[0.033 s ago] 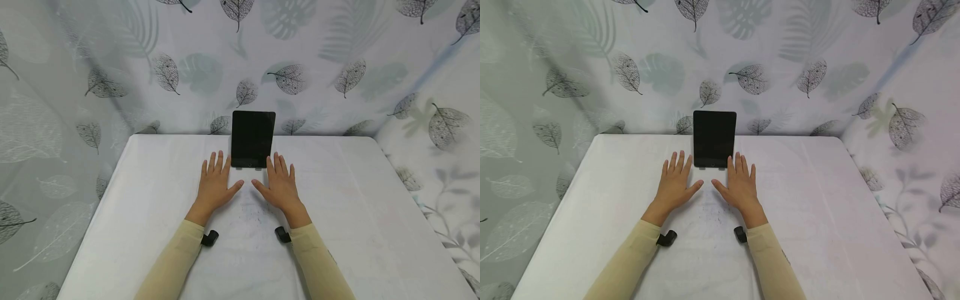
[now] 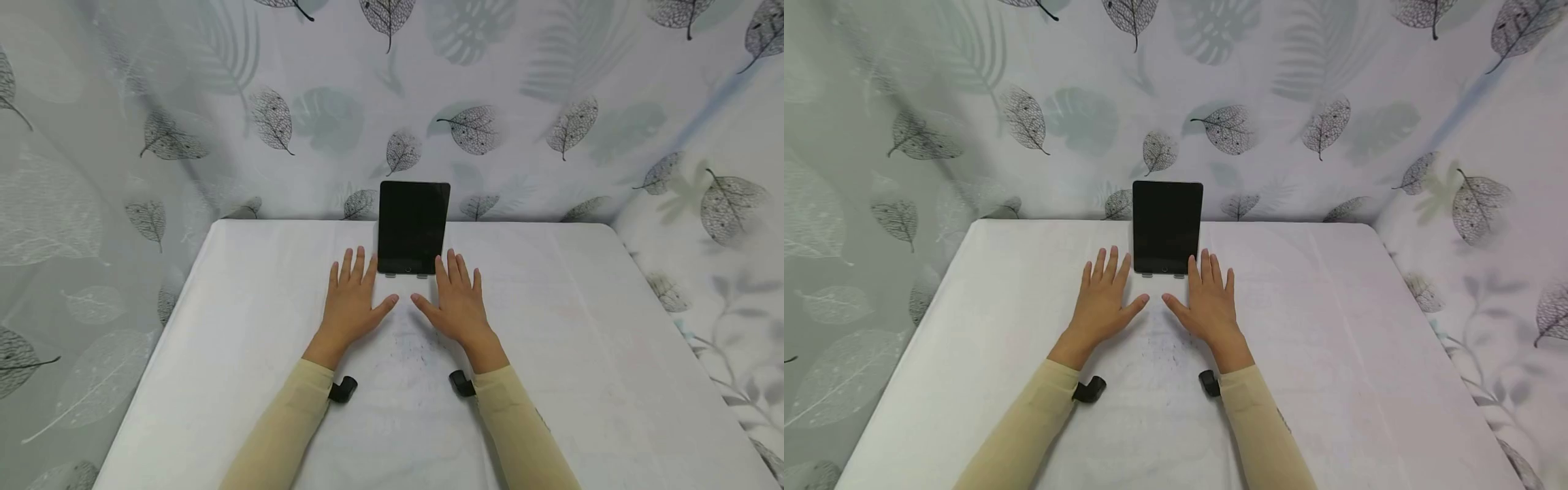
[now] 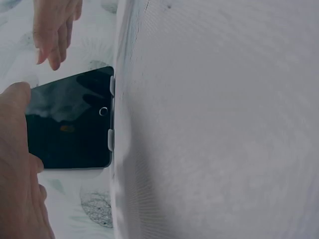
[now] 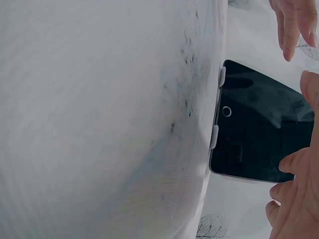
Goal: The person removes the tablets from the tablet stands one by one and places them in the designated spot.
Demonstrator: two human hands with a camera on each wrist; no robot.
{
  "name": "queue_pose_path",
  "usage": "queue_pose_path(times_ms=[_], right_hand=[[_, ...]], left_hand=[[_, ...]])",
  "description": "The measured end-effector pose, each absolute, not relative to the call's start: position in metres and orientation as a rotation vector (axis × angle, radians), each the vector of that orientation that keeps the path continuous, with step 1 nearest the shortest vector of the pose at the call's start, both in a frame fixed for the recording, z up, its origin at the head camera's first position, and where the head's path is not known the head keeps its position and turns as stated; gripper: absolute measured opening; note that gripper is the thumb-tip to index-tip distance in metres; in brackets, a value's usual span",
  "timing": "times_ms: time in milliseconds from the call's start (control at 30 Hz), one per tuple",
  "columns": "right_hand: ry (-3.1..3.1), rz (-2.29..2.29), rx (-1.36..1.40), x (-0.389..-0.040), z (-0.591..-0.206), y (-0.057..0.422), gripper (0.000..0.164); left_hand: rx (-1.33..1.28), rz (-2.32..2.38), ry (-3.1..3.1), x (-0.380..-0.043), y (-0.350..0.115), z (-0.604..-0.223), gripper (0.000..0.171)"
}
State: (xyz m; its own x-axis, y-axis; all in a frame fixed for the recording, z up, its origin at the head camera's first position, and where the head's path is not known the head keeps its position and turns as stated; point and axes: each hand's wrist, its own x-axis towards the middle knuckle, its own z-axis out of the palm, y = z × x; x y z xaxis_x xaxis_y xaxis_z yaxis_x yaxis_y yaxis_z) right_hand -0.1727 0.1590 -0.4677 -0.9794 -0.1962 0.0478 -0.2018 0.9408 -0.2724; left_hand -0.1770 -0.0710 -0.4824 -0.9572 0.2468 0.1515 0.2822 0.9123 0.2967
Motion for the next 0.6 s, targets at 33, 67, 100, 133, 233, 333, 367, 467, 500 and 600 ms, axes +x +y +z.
queue_pose_path(times_ms=[33, 67, 100, 133, 233, 333, 367, 467, 500, 600], right_hand=[[-3.074, 0.436, 0.316, -0.173, -0.468, 0.159, 0.097], [-3.071, 0.437, 0.315, -0.173, -0.468, 0.159, 0.097], [-3.068, 0.436, 0.313, -0.173, -0.468, 0.159, 0.097], [-3.064, 0.446, 0.311, -0.173, -0.468, 0.159, 0.097], [-3.032, 0.478, 0.298, -0.174, -0.467, 0.158, 0.095], [-2.982, 0.549, 0.279, -0.176, -0.467, 0.156, 0.093], [-2.962, 0.577, 0.275, -0.177, -0.467, 0.156, 0.092], [-2.893, 0.681, 0.258, -0.182, -0.467, 0.156, 0.088], [-2.864, 0.721, 0.253, -0.184, -0.467, 0.156, 0.086], [-2.78, 0.849, 0.226, -0.189, -0.468, 0.156, 0.08]], left_hand=[[-0.412, -0.488, -2.96, -0.177, -0.071, -0.483, 0.093], [-0.413, -0.494, -2.957, -0.177, -0.071, -0.483, 0.093], [-0.416, -0.499, -2.953, -0.177, -0.071, -0.483, 0.092], [-0.419, -0.512, -2.947, -0.177, -0.07, -0.483, 0.092], [-0.43, -0.571, -2.935, -0.176, -0.07, -0.484, 0.091], [-0.445, -0.655, -2.926, -0.177, -0.069, -0.483, 0.091], [-0.45, -0.686, -2.921, -0.177, -0.069, -0.483, 0.091], [-0.465, -0.789, -2.885, -0.18, -0.066, -0.481, 0.09], [-0.471, -0.825, -2.868, -0.181, -0.065, -0.481, 0.089], [-0.49, -0.925, -2.817, -0.186, -0.063, -0.481, 0.088]])
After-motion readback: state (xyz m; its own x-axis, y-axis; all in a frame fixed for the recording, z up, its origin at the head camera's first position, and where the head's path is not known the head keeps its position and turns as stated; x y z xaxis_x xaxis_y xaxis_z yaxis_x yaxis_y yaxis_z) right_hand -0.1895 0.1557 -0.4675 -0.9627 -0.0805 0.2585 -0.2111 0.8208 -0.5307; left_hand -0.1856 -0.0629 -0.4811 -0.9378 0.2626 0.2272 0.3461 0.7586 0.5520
